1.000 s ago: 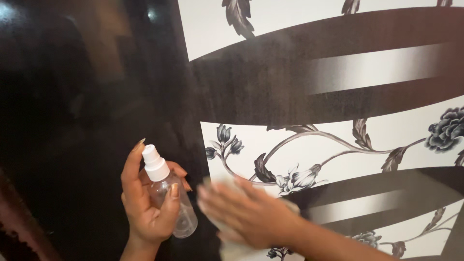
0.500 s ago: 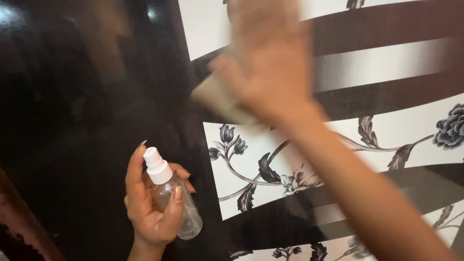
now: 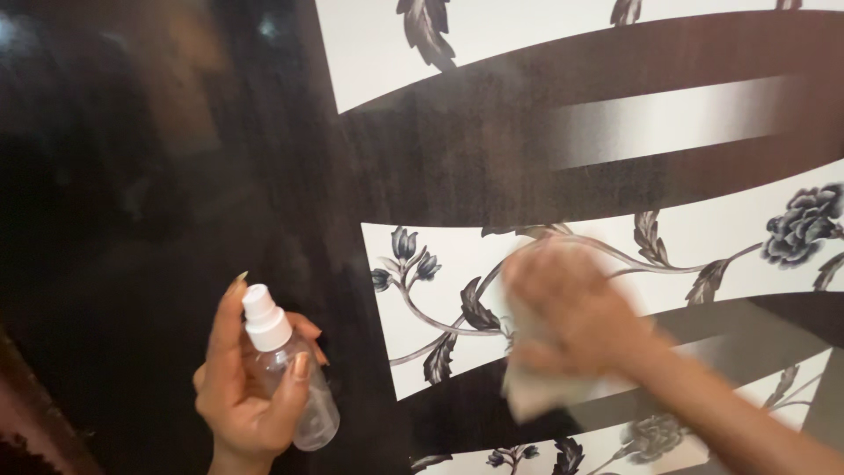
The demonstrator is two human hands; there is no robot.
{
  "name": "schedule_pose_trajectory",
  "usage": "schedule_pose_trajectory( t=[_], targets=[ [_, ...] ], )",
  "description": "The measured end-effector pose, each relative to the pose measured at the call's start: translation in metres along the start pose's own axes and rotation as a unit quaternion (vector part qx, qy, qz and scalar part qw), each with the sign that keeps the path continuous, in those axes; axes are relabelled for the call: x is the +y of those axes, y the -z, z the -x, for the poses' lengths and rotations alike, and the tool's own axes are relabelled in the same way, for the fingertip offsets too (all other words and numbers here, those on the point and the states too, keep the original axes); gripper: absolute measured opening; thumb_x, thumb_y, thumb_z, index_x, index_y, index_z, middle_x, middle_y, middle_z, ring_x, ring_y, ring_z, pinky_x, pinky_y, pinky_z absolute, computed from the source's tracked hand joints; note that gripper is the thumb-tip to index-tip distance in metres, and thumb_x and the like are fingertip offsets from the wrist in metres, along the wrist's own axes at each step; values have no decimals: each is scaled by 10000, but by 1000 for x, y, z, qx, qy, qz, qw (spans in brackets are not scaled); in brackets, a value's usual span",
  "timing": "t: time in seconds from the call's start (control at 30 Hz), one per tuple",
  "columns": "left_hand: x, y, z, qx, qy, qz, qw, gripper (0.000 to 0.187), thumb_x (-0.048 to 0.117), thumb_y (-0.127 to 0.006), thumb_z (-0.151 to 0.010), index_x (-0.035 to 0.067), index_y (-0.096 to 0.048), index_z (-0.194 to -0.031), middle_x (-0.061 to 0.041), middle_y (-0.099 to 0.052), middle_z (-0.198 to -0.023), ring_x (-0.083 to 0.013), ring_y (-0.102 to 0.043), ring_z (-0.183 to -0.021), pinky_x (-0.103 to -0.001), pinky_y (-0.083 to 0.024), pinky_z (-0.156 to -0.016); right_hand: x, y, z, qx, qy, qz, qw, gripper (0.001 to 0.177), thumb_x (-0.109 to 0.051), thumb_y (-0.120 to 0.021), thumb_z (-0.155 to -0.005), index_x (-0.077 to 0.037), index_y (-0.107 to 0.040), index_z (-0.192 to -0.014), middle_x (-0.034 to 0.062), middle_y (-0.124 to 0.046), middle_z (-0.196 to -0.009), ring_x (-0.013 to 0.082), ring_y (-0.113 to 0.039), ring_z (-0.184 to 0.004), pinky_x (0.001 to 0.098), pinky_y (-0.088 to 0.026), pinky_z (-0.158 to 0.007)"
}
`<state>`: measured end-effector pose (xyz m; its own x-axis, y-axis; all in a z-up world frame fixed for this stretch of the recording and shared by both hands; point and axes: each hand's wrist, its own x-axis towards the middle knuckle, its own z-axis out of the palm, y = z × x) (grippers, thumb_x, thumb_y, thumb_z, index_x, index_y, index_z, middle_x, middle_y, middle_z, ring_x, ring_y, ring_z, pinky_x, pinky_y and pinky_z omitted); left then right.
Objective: The person sprays a clear liquid from a small bottle onto a dark wall with a floral pattern and wipes the surface with a cloth. The person repeatedly sprays and wipes the same area in a circular motion.
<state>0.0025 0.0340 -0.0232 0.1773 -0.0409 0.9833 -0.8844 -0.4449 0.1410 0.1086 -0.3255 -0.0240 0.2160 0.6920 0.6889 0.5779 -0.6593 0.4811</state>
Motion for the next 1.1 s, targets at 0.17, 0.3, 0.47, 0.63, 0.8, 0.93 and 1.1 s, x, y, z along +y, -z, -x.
schedule_pose_trajectory(
  t=[0.17, 0.3, 0.47, 0.63, 0.8, 0.93, 1.1],
  targets=[
    [-4, -2, 2, 14, -9, 19, 1000, 780, 5, -584, -881, -20, -274, -1596, -174, -728, -984, -161, -737, -764, -314, -628, -730, 48, 54, -79, 178, -246, 87, 949, 867, -599, -420, -1073, -55, -156, -1694, 155, -49, -1768, 371, -1, -1652, 568, -23, -1361],
    [-1, -3, 3, 15, 19, 21, 999, 783, 3, -590, -872, -13, -290, -1595, -174, -729, -978, -172, -735, -780, -321, -629, -749, -43, 13, -107, 119, -78, 74, 987, 889, -615, -433, -989, -4, -211, -1596, 251, -157, -1666, 396, -77, -1557, 643, -35, -1223],
    [-3, 3, 2, -14, 14, -10, 1000, 764, 17, -598, -879, -1, -277, -1572, -156, -732, -973, -163, -756, -782, -303, -645, -722, -99, -20, -8, 92, 182, 122, 971, 798, -668, -411, -1067, -119, -320, -1638, 92, -365, -1670, 286, -293, -1545, 518, -183, -1249],
    [-4, 1, 5, -4, 16, 7, 1000, 761, 18, -586, -893, 9, -271, -1585, -161, -724, -985, -165, -744, -785, -305, -636, -717, 15, -14, 24, 96, -9, 18, 995, 1002, -663, -594, -876, -46, -234, -1579, 275, -210, -1614, 474, -171, -1508, 672, -118, -1208],
    [-4, 1, 5, -2, 8, 7, 1000, 766, 19, -578, -899, 2, -253, -1592, -161, -726, -982, -161, -749, -786, -305, -644, -719, 107, 71, -38, 200, -319, 72, 923, 796, -449, -530, -1168, -58, -157, -1753, 196, -78, -1815, 399, -18, -1627, 585, 1, -1315],
    [-3, -1, 5, 1, 5, 7, 1000, 763, 13, -575, -899, -6, -249, -1588, -168, -724, -984, -167, -748, -784, -305, -644, -714, 66, 57, -86, 201, -204, 36, 958, 860, -512, -520, -1076, -28, -169, -1695, 236, -64, -1752, 387, -38, -1629, 569, -24, -1324],
    [0, 0, 1, -6, 4, 4, 1000, 746, 21, -578, -898, -1, -262, -1574, -167, -723, -973, -167, -747, -775, -303, -643, -705, -51, -2, -23, 55, 100, 100, 988, 849, -672, -320, -1042, -53, -216, -1612, 255, -128, -1668, 432, -52, -1536, 589, -3, -1237]
  ],
)
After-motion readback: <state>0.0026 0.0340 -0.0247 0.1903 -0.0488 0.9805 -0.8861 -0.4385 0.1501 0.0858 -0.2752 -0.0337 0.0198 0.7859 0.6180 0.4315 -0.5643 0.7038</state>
